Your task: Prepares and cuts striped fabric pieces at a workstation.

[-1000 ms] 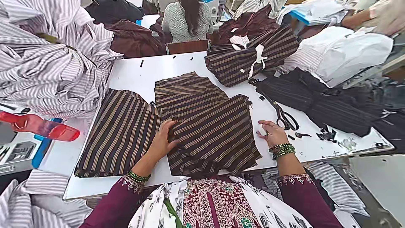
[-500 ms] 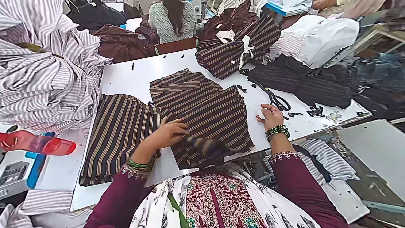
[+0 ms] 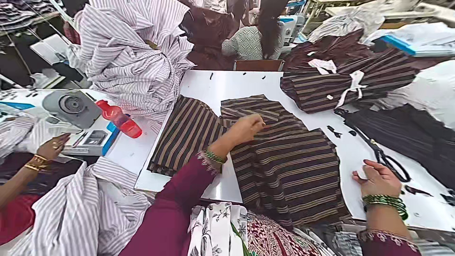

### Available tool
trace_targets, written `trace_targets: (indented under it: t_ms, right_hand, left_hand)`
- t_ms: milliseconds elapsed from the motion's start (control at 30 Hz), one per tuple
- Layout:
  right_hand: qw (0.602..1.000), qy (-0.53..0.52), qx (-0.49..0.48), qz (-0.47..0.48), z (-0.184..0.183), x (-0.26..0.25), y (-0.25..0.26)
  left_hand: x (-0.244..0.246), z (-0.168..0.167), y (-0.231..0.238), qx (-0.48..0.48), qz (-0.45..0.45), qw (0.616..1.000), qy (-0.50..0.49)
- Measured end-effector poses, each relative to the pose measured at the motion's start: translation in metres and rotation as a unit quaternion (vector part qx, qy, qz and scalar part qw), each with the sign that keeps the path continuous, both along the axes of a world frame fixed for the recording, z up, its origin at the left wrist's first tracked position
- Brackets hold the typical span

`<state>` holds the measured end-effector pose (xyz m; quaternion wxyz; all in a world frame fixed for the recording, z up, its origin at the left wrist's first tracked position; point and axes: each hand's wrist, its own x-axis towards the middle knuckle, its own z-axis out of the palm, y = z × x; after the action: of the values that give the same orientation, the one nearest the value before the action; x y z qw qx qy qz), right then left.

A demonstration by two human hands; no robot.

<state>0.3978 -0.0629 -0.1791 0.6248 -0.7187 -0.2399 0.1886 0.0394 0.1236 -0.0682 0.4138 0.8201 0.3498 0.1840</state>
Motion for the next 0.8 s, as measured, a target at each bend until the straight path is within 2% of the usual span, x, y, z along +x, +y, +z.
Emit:
trace_targets:
  t_ms: [67, 133, 200, 267, 333, 400, 467, 567, 667, 733, 800]
  right_hand:
    - [1.0, 0.003, -0.009, 0.003, -0.001, -0.001, 0.0]
    - [1.0, 0.001, -0.02, 0.001, 0.002, -0.001, -0.001]
    - [1.0, -0.003, -0.022, -0.001, 0.004, -0.002, 0.002]
    - [1.0, -0.004, -0.025, -0.004, 0.004, -0.004, 0.003]
    - [0.999, -0.005, -0.032, -0.006, 0.003, -0.004, 0.002]
    - [0.999, -0.009, -0.036, -0.007, 0.003, -0.003, 0.002]
    - [0.999, -0.005, -0.035, -0.012, 0.003, -0.004, 0.001]
    - [1.0, -0.002, -0.026, -0.011, 0.003, -0.003, 0.0]
    - [1.0, 0.0, -0.016, -0.008, 0.001, -0.002, -0.001]
    - [1.0, 0.0, -0.013, -0.007, 0.002, -0.002, -0.001]
    - [1.0, 0.001, -0.016, -0.009, 0.002, -0.002, -0.001]
  left_hand:
    - [-0.031, 0.02, -0.003, 0.007, 0.048, 0.998, -0.041]
    - [-0.035, 0.015, 0.001, 0.006, 0.051, 0.999, -0.006]
    - [-0.012, -0.01, 0.006, -0.001, 0.015, 0.996, 0.085]
    - [0.02, -0.037, 0.003, -0.013, -0.042, 0.978, 0.203]
    - [0.043, -0.054, -0.003, -0.006, -0.084, 0.96, 0.267]
    - [0.047, -0.053, -0.006, 0.014, -0.118, 0.963, 0.242]
    - [0.03, -0.032, -0.011, 0.022, -0.12, 0.979, 0.161]
    - [-0.031, 0.01, -0.026, 0.035, -0.014, 0.999, 0.009]
    - [-0.116, 0.016, -0.03, 0.055, 0.15, 0.982, -0.1]
    - [-0.165, 0.006, -0.027, 0.024, 0.267, 0.958, -0.098]
    - [-0.2, -0.012, -0.021, 0.01, 0.367, 0.93, -0.006]
